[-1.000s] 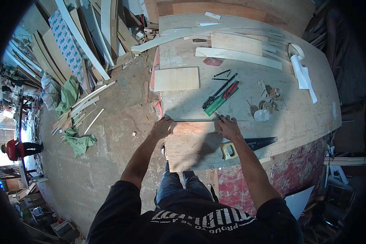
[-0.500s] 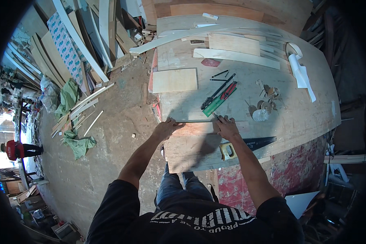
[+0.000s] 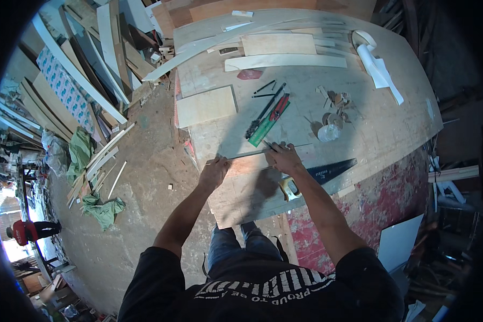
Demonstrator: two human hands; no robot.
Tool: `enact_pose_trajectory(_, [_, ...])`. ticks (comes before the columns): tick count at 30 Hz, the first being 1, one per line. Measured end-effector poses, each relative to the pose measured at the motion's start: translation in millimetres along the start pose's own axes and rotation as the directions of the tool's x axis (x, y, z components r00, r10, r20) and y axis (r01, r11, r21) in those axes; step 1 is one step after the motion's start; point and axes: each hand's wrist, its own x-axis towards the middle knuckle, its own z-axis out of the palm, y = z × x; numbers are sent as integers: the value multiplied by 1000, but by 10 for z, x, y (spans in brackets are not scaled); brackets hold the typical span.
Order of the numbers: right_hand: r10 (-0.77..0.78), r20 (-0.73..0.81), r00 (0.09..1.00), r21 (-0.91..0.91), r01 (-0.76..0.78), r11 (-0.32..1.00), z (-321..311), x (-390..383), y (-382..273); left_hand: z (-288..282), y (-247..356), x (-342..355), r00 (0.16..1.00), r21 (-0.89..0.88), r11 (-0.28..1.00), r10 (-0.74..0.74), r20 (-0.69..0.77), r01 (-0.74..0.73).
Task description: Measure and mark a wooden board using a square and pencil for a woodworking project.
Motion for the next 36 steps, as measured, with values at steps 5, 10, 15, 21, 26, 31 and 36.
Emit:
enact_pose_trajectory(5, [35,36,999,77,-38,996,-3,-60,56,232,-10,100,955,47,962,274,-112,-270])
enact_pose_trajectory(10, [19,-18,1000,62,-18,998,47,19,-2,267,-19,194,968,50,967,248,28,-249])
enact_pose_trajectory(15, [224,-297,928,412,-87,907,59,-223,135,-307,328,300,941,18,993,106,322,-118])
enact_pose_trajectory(21, [688,-355,633,821,-140,553,248,-909,226,-98,74,271,934,34,969,226,278,-245])
enact_pose_trajectory(26, [692,-311,652,858,-121,500,594,-1155,-155,-372,344,413,864,-23,995,93,496,-94])
enact_pose_trajectory(31, [596,-433,677,773,-62,631,604,-932,-410,-418,346,359,882,5,998,57,468,-67])
enact_pose_trajectory(36, [537,-391,747,700,-137,701,478,-742,-415,-352,285,383,873,-88,996,62,483,-22])
